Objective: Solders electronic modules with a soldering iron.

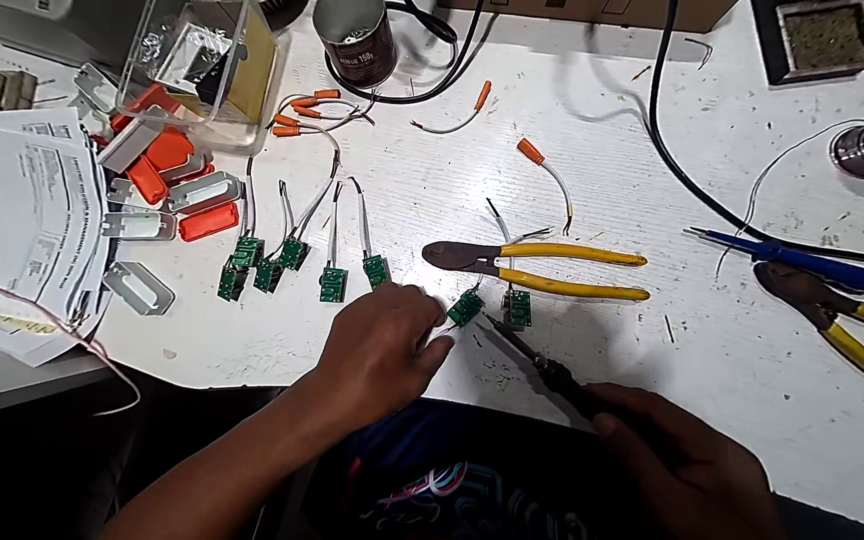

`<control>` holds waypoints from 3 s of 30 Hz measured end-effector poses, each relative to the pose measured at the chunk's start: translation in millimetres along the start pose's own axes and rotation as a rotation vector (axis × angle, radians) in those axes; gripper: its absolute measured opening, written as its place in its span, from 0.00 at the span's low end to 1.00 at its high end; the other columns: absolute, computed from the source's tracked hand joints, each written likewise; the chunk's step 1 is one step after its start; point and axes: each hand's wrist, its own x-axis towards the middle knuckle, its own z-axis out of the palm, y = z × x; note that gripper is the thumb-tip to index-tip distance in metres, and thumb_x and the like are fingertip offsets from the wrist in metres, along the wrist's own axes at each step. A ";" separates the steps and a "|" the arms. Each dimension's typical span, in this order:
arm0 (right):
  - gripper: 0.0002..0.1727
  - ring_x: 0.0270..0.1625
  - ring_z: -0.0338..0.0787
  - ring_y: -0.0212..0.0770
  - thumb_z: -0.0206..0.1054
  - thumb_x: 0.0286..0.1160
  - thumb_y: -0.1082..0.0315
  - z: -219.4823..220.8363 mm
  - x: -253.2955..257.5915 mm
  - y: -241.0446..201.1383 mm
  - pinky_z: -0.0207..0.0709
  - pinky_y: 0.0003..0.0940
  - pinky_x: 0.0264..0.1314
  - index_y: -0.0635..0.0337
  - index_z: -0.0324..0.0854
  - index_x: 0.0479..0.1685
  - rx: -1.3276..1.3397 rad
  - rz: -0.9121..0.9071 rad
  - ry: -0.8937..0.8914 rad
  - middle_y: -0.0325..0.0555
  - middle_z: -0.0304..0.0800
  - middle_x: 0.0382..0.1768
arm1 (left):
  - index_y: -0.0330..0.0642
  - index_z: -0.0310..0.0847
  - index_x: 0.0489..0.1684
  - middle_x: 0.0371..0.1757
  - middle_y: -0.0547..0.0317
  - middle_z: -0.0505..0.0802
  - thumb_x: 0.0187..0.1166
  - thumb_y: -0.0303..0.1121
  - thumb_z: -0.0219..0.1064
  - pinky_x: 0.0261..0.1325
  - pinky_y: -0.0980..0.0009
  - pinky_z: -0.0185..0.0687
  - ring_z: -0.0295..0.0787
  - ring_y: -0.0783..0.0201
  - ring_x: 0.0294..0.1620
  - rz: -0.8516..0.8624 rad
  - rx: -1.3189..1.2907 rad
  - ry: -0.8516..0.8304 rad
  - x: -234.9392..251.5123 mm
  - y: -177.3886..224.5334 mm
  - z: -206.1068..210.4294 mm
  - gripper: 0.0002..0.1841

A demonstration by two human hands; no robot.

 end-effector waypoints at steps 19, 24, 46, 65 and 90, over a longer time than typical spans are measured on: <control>0.12 0.31 0.90 0.26 0.67 0.77 0.68 0.4 -0.8 4.2 0.86 0.21 0.31 0.59 0.89 0.54 0.026 -0.023 0.083 0.36 0.95 0.38 | 0.52 0.94 0.45 0.33 0.62 0.89 0.86 0.42 0.61 0.43 0.65 0.78 0.84 0.64 0.38 0.247 -0.018 0.095 0.2 -6.6 22.5 0.13; 0.13 0.29 0.88 0.27 0.68 0.80 0.63 -2.1 1.2 10.7 0.84 0.21 0.30 0.57 0.90 0.55 0.083 -0.084 0.097 0.35 0.94 0.35 | 0.51 0.93 0.39 0.31 0.63 0.88 0.84 0.46 0.64 0.43 0.63 0.76 0.84 0.64 0.37 0.219 -0.058 0.125 -3.1 -2.8 28.1 0.14; 0.16 0.30 0.90 0.33 0.68 0.78 0.69 15.5 -5.3 5.2 0.86 0.24 0.30 0.68 0.81 0.59 0.142 -0.095 0.233 0.44 0.94 0.39 | 0.54 0.94 0.48 0.34 0.63 0.89 0.86 0.46 0.61 0.41 0.62 0.70 0.81 0.62 0.35 0.319 -0.079 0.330 -9.6 -6.0 50.5 0.15; 0.17 0.28 0.89 0.32 0.69 0.79 0.65 11.3 4.5 14.1 0.84 0.22 0.26 0.68 0.83 0.59 0.235 -0.128 0.197 0.46 0.94 0.39 | 0.50 0.85 0.57 0.63 0.51 0.92 0.87 0.35 0.62 0.55 0.59 0.80 0.89 0.53 0.55 0.693 0.128 0.332 -40.1 -25.5 46.5 0.09; 0.12 0.31 0.86 0.27 0.67 0.79 0.70 58.0 40.2 -17.3 0.81 0.20 0.33 0.62 0.84 0.57 0.119 -0.099 0.021 0.37 0.90 0.34 | 0.47 0.90 0.46 0.39 0.59 0.93 0.76 0.67 0.64 0.57 0.57 0.79 0.87 0.60 0.45 0.420 -0.053 0.220 -26.9 -15.4 22.8 0.30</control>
